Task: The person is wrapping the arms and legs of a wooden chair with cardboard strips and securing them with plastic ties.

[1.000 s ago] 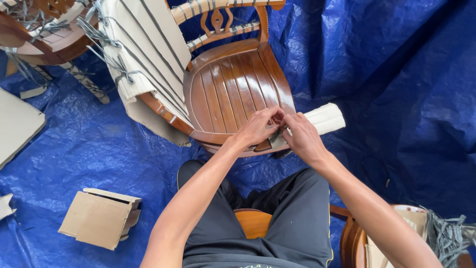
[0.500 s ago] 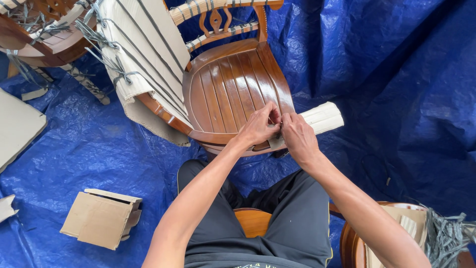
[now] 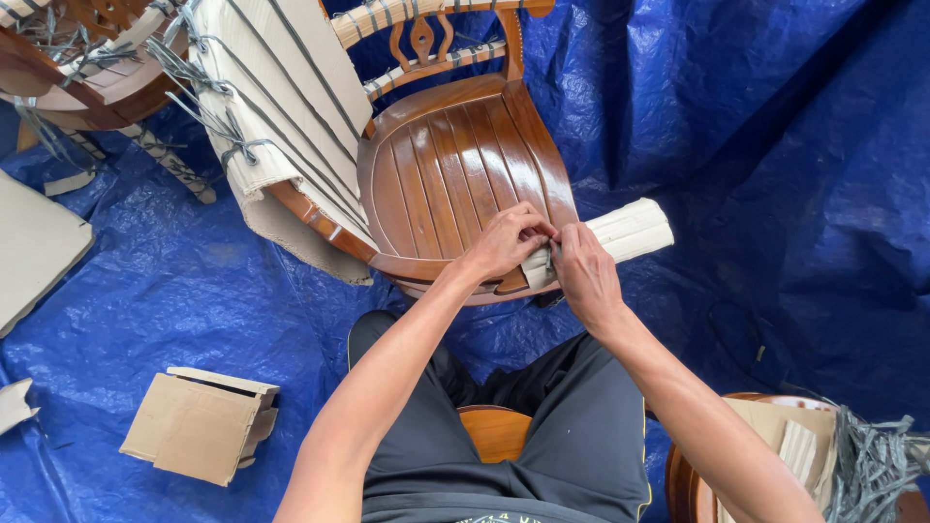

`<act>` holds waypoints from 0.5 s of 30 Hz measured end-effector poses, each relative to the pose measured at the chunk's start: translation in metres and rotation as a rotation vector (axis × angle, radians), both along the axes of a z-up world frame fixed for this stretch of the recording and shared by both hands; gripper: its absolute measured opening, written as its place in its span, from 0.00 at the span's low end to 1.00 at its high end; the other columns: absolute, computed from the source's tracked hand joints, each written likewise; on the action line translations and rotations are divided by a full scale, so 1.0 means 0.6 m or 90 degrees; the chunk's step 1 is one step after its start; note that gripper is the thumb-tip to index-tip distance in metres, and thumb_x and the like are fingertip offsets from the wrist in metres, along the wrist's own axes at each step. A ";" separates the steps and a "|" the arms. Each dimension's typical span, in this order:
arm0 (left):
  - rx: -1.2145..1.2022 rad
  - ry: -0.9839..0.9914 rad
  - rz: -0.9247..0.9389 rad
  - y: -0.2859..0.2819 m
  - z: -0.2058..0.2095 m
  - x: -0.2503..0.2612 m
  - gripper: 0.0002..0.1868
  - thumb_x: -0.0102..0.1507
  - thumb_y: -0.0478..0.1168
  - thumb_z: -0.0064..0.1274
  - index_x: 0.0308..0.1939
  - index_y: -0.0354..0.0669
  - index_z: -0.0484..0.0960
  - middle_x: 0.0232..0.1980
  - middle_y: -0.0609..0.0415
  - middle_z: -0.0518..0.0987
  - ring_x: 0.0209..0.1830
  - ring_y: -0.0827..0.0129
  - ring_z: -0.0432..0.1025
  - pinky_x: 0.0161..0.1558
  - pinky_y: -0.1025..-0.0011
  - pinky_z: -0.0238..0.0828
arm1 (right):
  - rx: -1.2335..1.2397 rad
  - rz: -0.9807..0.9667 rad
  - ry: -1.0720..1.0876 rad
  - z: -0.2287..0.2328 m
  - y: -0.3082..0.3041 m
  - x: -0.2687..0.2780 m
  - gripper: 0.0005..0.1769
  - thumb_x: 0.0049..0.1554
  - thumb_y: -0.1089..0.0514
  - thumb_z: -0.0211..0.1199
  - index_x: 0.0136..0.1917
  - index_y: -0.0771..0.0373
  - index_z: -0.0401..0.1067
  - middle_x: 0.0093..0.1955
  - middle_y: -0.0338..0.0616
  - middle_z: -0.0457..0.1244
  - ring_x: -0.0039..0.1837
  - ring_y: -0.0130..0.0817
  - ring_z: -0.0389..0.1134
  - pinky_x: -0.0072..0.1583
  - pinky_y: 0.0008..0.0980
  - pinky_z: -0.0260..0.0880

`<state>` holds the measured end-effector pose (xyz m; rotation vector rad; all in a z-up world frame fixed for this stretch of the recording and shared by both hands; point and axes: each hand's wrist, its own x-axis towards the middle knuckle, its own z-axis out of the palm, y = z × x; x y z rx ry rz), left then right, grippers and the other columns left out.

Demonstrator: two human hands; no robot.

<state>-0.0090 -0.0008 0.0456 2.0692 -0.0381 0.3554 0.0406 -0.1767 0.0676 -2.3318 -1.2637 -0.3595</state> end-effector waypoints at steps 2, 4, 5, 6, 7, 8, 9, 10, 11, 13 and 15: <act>0.007 -0.019 -0.010 0.002 -0.004 0.000 0.06 0.63 0.34 0.57 0.43 0.38 0.87 0.46 0.49 0.79 0.46 0.62 0.78 0.48 0.66 0.77 | 0.033 0.016 0.005 -0.002 -0.003 0.001 0.08 0.61 0.63 0.62 0.49 0.68 0.66 0.46 0.53 0.64 0.48 0.51 0.69 0.48 0.46 0.70; -0.004 -0.012 -0.010 0.002 -0.007 0.003 0.06 0.63 0.35 0.57 0.42 0.37 0.86 0.46 0.49 0.78 0.45 0.62 0.79 0.48 0.67 0.77 | 0.042 0.023 0.011 0.004 -0.005 -0.002 0.08 0.61 0.63 0.62 0.50 0.69 0.66 0.46 0.54 0.64 0.49 0.52 0.69 0.49 0.46 0.69; -0.013 -0.006 -0.011 0.003 -0.008 0.004 0.06 0.64 0.35 0.57 0.42 0.37 0.85 0.45 0.49 0.78 0.45 0.63 0.79 0.47 0.67 0.78 | 0.053 0.029 0.017 0.007 -0.006 -0.004 0.08 0.60 0.64 0.63 0.50 0.69 0.67 0.46 0.54 0.64 0.49 0.53 0.69 0.49 0.46 0.69; -0.014 -0.005 -0.009 0.004 -0.008 0.005 0.06 0.64 0.35 0.57 0.42 0.37 0.85 0.45 0.49 0.78 0.45 0.63 0.79 0.47 0.67 0.78 | 0.053 0.031 0.017 0.007 -0.005 -0.003 0.08 0.60 0.64 0.63 0.50 0.69 0.67 0.46 0.54 0.64 0.49 0.53 0.69 0.49 0.46 0.69; -0.013 0.000 -0.008 0.004 -0.008 0.007 0.06 0.63 0.36 0.56 0.41 0.36 0.85 0.45 0.49 0.78 0.44 0.63 0.79 0.47 0.67 0.78 | 0.060 0.034 0.020 0.006 -0.005 -0.002 0.08 0.60 0.65 0.63 0.51 0.69 0.67 0.46 0.55 0.64 0.49 0.54 0.69 0.49 0.47 0.69; -0.013 0.006 -0.008 0.003 -0.010 0.008 0.07 0.63 0.36 0.56 0.41 0.36 0.84 0.44 0.49 0.78 0.43 0.63 0.79 0.47 0.67 0.78 | 0.066 0.035 0.024 0.006 -0.006 -0.002 0.08 0.59 0.65 0.63 0.51 0.69 0.67 0.46 0.55 0.64 0.49 0.54 0.69 0.49 0.47 0.69; -0.015 0.007 -0.006 0.003 -0.008 0.007 0.07 0.63 0.36 0.56 0.41 0.36 0.84 0.44 0.49 0.78 0.43 0.63 0.79 0.47 0.67 0.78 | 0.065 0.037 0.025 0.006 -0.005 -0.002 0.08 0.59 0.65 0.63 0.51 0.69 0.67 0.46 0.55 0.64 0.49 0.54 0.69 0.49 0.47 0.69; -0.011 0.009 -0.005 0.003 -0.006 0.006 0.07 0.63 0.36 0.57 0.40 0.36 0.84 0.44 0.49 0.78 0.43 0.63 0.79 0.46 0.67 0.77 | 0.066 0.035 0.028 0.007 -0.004 -0.003 0.08 0.59 0.65 0.63 0.51 0.69 0.67 0.46 0.56 0.64 0.49 0.55 0.68 0.49 0.47 0.69; -0.008 0.012 -0.003 0.002 -0.004 0.005 0.07 0.63 0.37 0.57 0.40 0.35 0.84 0.44 0.49 0.78 0.43 0.63 0.79 0.46 0.67 0.77 | 0.066 0.033 0.030 0.007 -0.004 -0.003 0.08 0.59 0.66 0.63 0.51 0.70 0.67 0.46 0.56 0.64 0.49 0.55 0.68 0.49 0.48 0.69; -0.013 0.013 -0.004 0.001 -0.006 0.006 0.07 0.62 0.37 0.57 0.39 0.35 0.83 0.43 0.48 0.78 0.42 0.64 0.79 0.46 0.67 0.77 | 0.066 0.032 0.033 0.006 -0.006 -0.004 0.08 0.59 0.66 0.63 0.51 0.70 0.67 0.46 0.56 0.64 0.49 0.55 0.68 0.49 0.48 0.69; -0.017 0.013 -0.004 -0.001 -0.007 0.008 0.07 0.62 0.37 0.57 0.39 0.34 0.83 0.43 0.48 0.78 0.42 0.64 0.79 0.46 0.68 0.77 | 0.067 0.031 0.034 0.005 -0.007 -0.005 0.07 0.59 0.66 0.63 0.51 0.69 0.68 0.46 0.56 0.64 0.49 0.55 0.68 0.49 0.48 0.68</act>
